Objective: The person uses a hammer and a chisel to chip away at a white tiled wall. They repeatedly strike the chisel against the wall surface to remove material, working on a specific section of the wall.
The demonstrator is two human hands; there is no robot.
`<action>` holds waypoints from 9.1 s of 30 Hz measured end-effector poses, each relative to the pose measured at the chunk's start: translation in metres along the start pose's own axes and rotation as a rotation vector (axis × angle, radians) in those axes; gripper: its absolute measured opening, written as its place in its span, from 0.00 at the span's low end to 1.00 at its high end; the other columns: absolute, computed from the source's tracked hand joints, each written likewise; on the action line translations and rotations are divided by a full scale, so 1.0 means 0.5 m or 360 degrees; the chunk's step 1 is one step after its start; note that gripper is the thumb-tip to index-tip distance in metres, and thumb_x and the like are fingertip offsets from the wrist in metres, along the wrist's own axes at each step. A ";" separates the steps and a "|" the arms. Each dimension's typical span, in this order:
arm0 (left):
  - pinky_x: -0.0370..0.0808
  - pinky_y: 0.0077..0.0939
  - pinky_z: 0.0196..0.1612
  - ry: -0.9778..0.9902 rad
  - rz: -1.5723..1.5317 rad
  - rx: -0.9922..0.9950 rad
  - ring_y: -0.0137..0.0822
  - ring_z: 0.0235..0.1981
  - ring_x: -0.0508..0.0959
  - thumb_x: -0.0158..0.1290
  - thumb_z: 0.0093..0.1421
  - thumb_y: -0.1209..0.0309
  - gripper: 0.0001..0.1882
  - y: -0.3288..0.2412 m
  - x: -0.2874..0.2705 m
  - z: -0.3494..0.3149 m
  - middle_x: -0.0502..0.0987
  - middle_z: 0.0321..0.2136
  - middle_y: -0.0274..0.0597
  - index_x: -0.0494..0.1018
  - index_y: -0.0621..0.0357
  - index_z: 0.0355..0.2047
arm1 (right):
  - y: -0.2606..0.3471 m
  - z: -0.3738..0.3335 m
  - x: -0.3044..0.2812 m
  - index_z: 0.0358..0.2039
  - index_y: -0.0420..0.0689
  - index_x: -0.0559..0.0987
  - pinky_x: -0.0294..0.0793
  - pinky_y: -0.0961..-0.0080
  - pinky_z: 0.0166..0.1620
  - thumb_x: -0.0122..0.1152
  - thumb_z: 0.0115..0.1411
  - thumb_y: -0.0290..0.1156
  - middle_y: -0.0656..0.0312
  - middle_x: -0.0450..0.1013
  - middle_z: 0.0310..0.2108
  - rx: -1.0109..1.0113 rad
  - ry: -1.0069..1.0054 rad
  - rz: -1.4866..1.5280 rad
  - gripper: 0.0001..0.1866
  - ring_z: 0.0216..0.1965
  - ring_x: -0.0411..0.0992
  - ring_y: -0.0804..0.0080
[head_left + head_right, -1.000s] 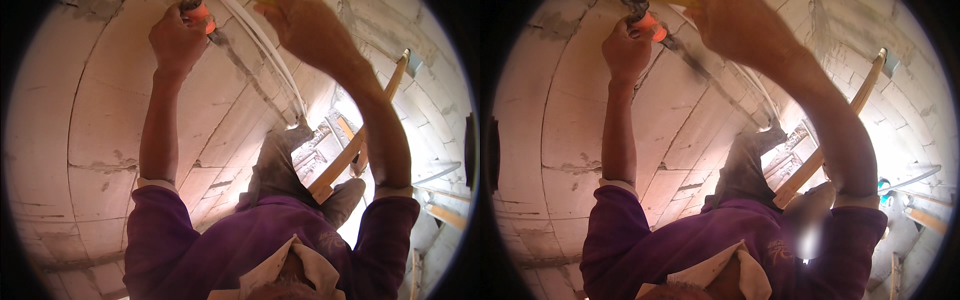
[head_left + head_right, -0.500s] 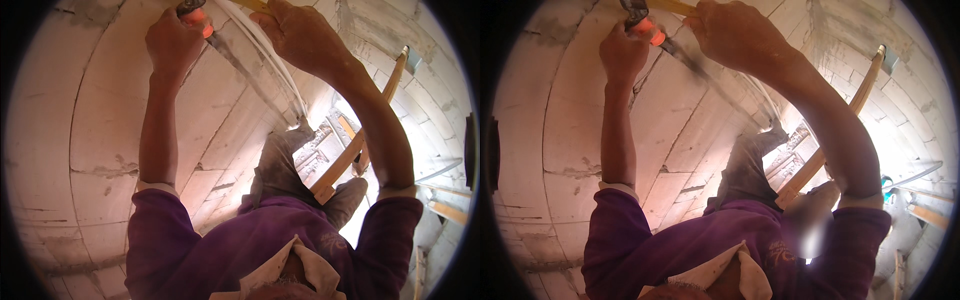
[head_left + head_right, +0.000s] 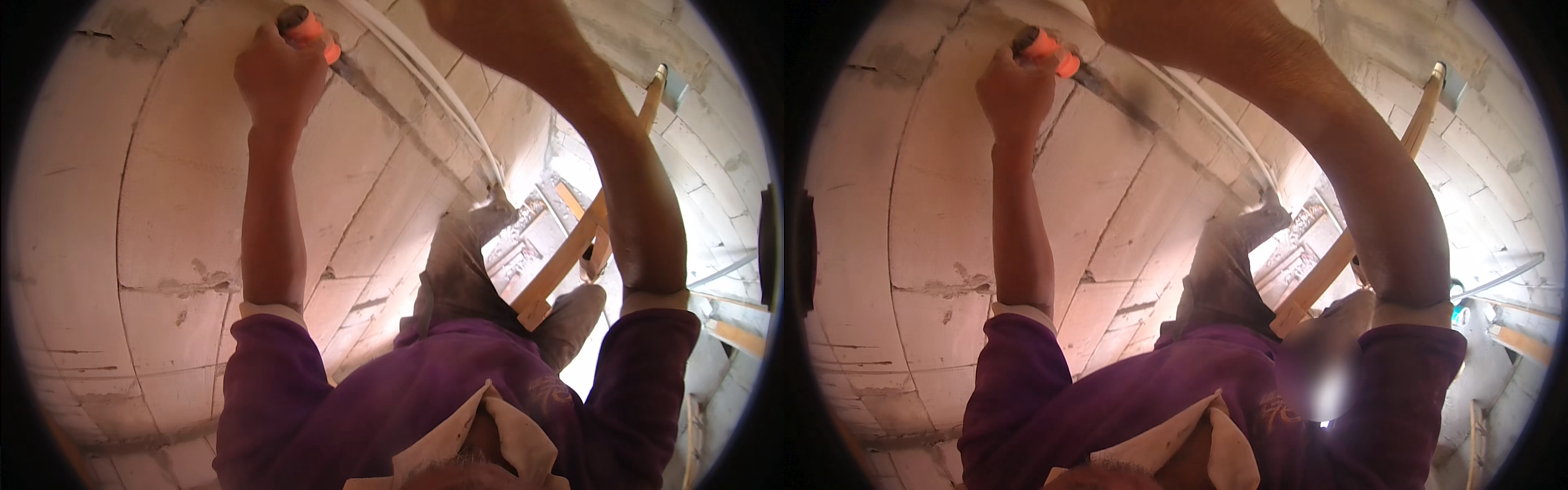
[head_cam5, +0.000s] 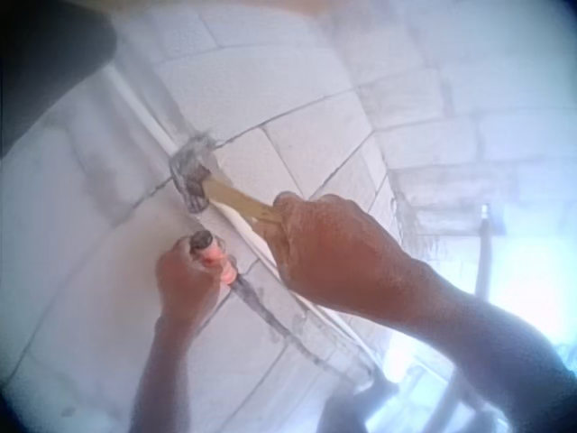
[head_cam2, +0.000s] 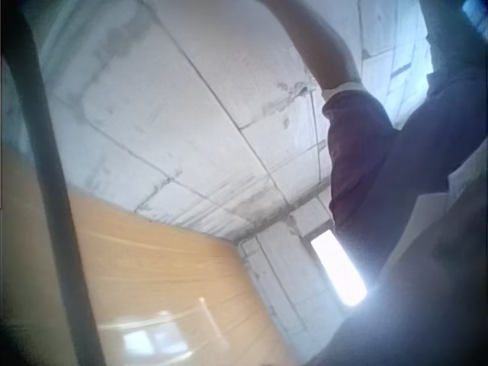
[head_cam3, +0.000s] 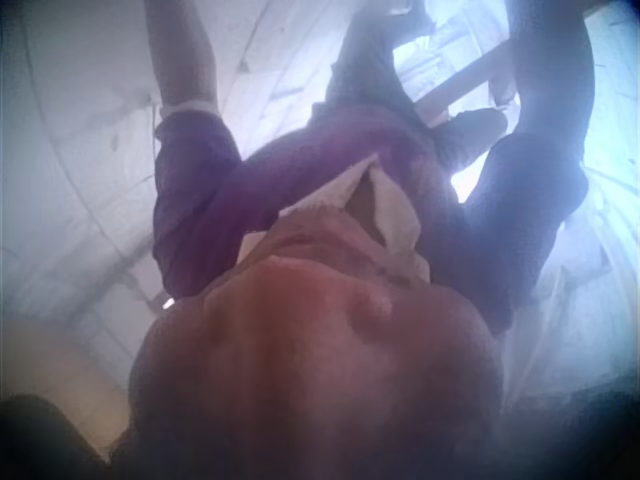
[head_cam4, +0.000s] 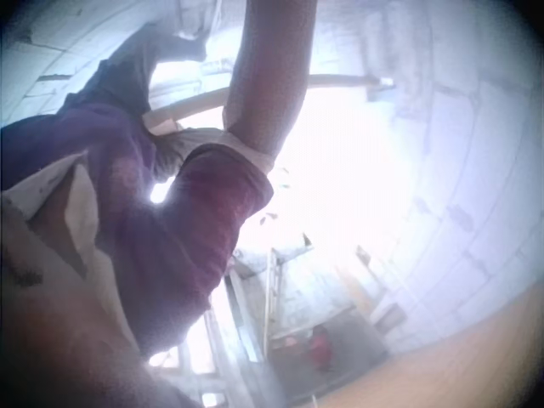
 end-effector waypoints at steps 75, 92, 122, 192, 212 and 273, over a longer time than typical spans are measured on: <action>0.76 0.28 0.41 0.0057 -0.0132 0.0114 0.34 0.33 0.81 0.65 0.46 0.59 0.24 -0.015 0.015 -0.008 0.82 0.31 0.42 0.78 0.60 0.42 | 0.004 -0.075 0.002 0.28 0.36 0.73 0.63 0.70 0.15 0.45 0.69 0.39 0.59 0.66 0.10 0.0049 -0.0237 0.0019 0.20 0.10 0.64 0.70; 0.76 0.31 0.42 0.0145 -0.0138 0.0082 0.39 0.35 0.81 0.65 0.47 0.59 0.24 0.006 0.017 -0.018 0.81 0.32 0.44 0.77 0.60 0.40 | 0.005 -0.048 0.010 0.30 0.32 0.73 0.69 0.63 0.23 0.45 0.67 0.36 0.50 0.69 0.14 -0.0102 -0.0228 0.0070 0.19 0.16 0.69 0.62; 0.76 0.34 0.36 0.0234 0.0138 0.0156 0.39 0.32 0.82 0.62 0.49 0.56 0.23 -0.008 0.042 -0.023 0.81 0.27 0.41 0.75 0.60 0.39 | -0.068 -0.037 -0.003 0.32 0.32 0.74 0.72 0.59 0.30 0.46 0.67 0.36 0.48 0.73 0.19 0.0266 0.0204 0.0012 0.18 0.24 0.75 0.57; 0.75 0.31 0.21 -0.0853 -0.0573 0.0180 0.42 0.24 0.74 0.63 0.54 0.52 0.40 0.362 -0.410 -0.223 0.73 0.38 0.58 0.61 0.73 0.53 | -0.345 -0.165 0.439 0.32 0.39 0.66 0.67 0.64 0.21 0.53 0.65 0.35 0.48 0.69 0.16 0.0036 -0.0591 0.0842 0.13 0.18 0.71 0.50; 0.72 0.34 0.19 -0.0887 -0.0505 0.0290 0.41 0.20 0.71 0.47 0.61 0.76 0.15 0.331 -0.393 -0.208 0.73 0.31 0.57 0.65 0.73 0.46 | -0.326 -0.148 0.421 0.33 0.39 0.68 0.67 0.59 0.22 0.53 0.65 0.36 0.47 0.68 0.17 0.0107 -0.0500 0.0898 0.13 0.20 0.71 0.46; 0.72 0.32 0.22 -0.0924 -0.0051 0.0521 0.42 0.23 0.72 0.52 0.57 0.73 0.15 0.406 -0.420 -0.222 0.73 0.30 0.56 0.67 0.66 0.42 | -0.357 -0.169 0.417 0.32 0.40 0.68 0.69 0.51 0.24 0.54 0.64 0.37 0.43 0.71 0.18 0.0217 -0.0160 0.0546 0.12 0.23 0.72 0.39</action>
Point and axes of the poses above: each hand's wrist, its own z-axis towards the middle knuckle, its own x-axis out of the palm, y = z × x, the point moved 1 cm from there along z, towards the middle knuckle
